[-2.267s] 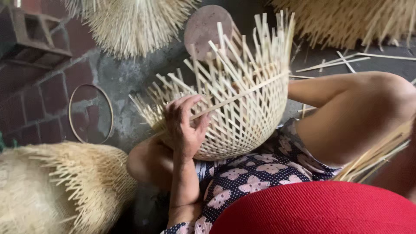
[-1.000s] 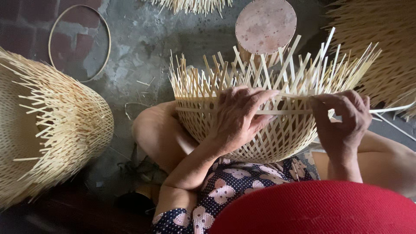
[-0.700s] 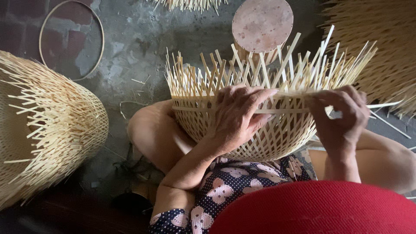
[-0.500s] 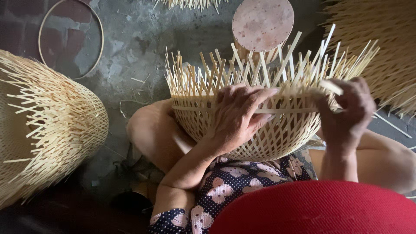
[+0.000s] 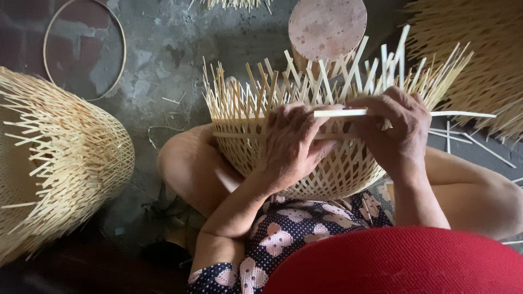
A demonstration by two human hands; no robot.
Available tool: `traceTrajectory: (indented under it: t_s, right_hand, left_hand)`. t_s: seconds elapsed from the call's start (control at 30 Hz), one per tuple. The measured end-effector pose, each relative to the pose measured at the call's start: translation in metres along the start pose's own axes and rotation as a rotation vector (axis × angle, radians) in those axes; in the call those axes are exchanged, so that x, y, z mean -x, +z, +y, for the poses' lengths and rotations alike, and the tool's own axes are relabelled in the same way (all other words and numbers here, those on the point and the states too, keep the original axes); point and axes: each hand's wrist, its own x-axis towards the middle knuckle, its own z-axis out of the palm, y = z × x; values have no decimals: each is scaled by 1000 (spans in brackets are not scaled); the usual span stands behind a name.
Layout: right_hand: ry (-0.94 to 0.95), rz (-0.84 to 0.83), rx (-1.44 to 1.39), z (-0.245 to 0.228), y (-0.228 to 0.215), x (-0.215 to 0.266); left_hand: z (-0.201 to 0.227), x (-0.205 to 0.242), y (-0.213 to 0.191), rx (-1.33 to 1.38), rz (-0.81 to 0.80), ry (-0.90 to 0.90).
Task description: The person weaves a basket by hand, threading flexible strips through the frame and securing them.
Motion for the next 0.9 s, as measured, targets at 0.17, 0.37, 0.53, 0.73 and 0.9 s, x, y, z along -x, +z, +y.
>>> traceTrajectory:
  t_s: [0.17, 0.37, 0.53, 0.73, 0.9]
  right_hand:
    - [106, 102, -159, 36, -6, 29]
    - [182, 249, 87, 75, -15, 71]
    - [108, 307, -27, 57, 10, 60]
    - [19, 303, 99, 24, 15, 51]
    - [108, 146, -43, 23, 10, 46]
  left_hand:
    - [2, -1, -1, 26, -41, -22]
    - [1, -3, 1, 39, 52, 24]
    - [1, -2, -1, 41, 38, 24]
    - [1, -1, -1, 33, 26, 10]
    - [1, -1, -1, 52, 11, 10]
